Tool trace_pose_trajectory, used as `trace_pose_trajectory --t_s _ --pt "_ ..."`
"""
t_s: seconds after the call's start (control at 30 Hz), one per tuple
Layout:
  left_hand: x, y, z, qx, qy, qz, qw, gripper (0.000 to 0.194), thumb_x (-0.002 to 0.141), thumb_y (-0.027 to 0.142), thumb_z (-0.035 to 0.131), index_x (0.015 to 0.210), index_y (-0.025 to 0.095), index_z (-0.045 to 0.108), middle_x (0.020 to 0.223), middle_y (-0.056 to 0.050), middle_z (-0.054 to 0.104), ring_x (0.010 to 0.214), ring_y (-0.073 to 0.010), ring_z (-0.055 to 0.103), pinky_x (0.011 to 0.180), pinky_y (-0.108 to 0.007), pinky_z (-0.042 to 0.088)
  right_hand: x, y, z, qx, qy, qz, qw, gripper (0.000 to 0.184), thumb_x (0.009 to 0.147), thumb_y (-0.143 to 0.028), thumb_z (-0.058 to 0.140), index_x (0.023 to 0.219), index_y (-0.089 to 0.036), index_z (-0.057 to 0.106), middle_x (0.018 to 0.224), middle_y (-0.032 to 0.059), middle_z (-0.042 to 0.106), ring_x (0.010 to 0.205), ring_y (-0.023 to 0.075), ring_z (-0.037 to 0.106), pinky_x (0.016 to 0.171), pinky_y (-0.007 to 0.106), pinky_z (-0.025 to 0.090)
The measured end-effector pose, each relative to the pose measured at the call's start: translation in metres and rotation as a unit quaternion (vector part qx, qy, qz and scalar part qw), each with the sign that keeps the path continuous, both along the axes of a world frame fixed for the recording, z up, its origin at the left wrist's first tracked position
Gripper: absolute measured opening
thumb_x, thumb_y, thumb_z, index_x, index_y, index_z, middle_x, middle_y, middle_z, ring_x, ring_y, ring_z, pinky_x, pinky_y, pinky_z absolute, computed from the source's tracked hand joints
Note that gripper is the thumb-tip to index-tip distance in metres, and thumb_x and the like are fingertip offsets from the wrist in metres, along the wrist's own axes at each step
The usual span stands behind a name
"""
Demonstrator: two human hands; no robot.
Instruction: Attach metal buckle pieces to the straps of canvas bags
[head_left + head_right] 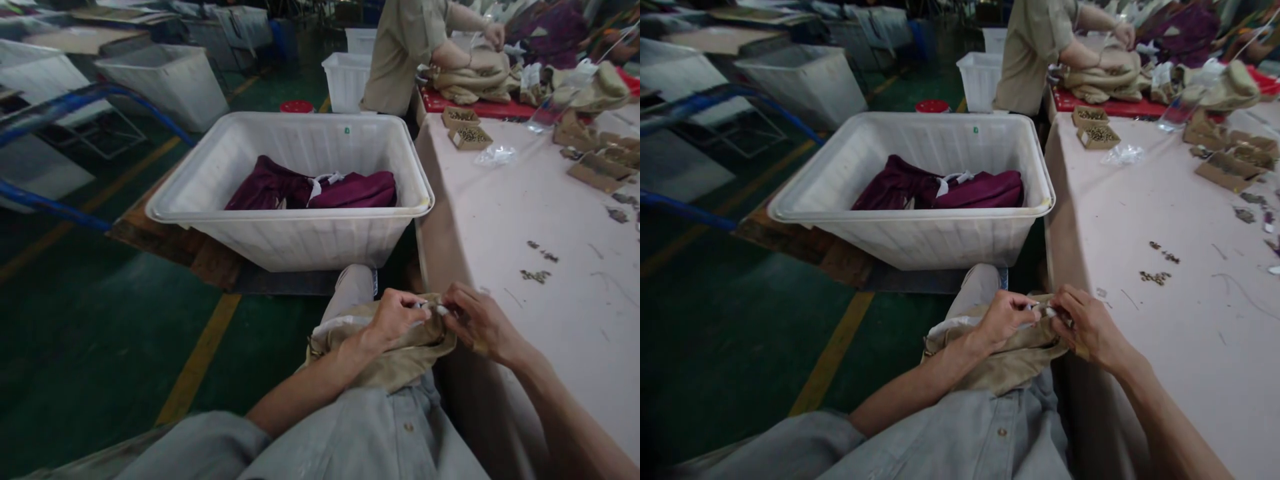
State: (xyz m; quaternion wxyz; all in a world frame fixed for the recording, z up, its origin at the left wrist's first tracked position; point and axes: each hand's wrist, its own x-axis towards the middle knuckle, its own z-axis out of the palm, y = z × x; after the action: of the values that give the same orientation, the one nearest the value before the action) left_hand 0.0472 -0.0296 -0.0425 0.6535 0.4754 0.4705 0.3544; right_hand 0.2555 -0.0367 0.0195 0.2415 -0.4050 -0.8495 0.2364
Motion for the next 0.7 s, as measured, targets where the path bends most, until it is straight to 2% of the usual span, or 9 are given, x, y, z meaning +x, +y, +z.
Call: trace_pose_trajectory --t_s 0.2,0.33,0.53,0.7 --pt "0.001 -0.002 -0.006 0.034 0.049 -0.008 0.998 0.027 0.068 0.025 0.078 0.089 0.01 0.084 0.064 0.0 0.063 0.059 -0.0104 0.045 0.054 -0.024 0.03 0.005 -0.002 -0.011 -0.006 0.016 0.022 1.0 0.007 0.097 -0.02 0.055 0.096 -0.021 0.061 0.084 0.0039 0.057 0.072 0.0173 0.055 0.061 0.03 0.043" --pt "0.003 -0.003 -0.005 0.06 0.082 -0.017 0.995 0.027 0.071 0.028 0.078 0.09 0.01 0.084 0.065 0.0 0.064 0.059 -0.0105 0.045 0.053 -0.025 0.028 0.008 -0.003 -0.016 -0.053 0.059 0.007 0.997 0.012 0.099 -0.023 0.053 0.092 -0.02 0.062 0.082 0.0033 0.057 0.068 0.0162 0.053 0.057 0.03 0.04" --pt "0.002 -0.006 0.01 0.159 0.109 -0.051 0.98 0.022 0.076 0.028 0.076 0.089 0.012 0.083 0.079 -0.006 0.072 0.071 -0.0159 0.059 0.061 -0.026 0.039 0.015 0.0 -0.023 -0.159 0.076 -0.028 0.984 0.011 0.092 -0.025 0.062 0.083 -0.019 0.065 0.075 0.0006 0.061 0.068 0.0158 0.057 0.06 0.027 0.044" --pt "0.004 -0.009 0.015 0.228 0.146 -0.081 0.959 0.014 0.08 0.024 0.072 0.084 0.014 0.08 0.077 -0.004 0.067 0.068 -0.0139 0.056 0.059 -0.026 0.036 0.017 0.001 -0.02 -0.242 0.073 -0.055 0.966 0.005 0.083 -0.019 0.063 0.078 -0.019 0.063 0.07 -0.0009 0.061 0.065 0.0145 0.056 0.058 0.025 0.043"
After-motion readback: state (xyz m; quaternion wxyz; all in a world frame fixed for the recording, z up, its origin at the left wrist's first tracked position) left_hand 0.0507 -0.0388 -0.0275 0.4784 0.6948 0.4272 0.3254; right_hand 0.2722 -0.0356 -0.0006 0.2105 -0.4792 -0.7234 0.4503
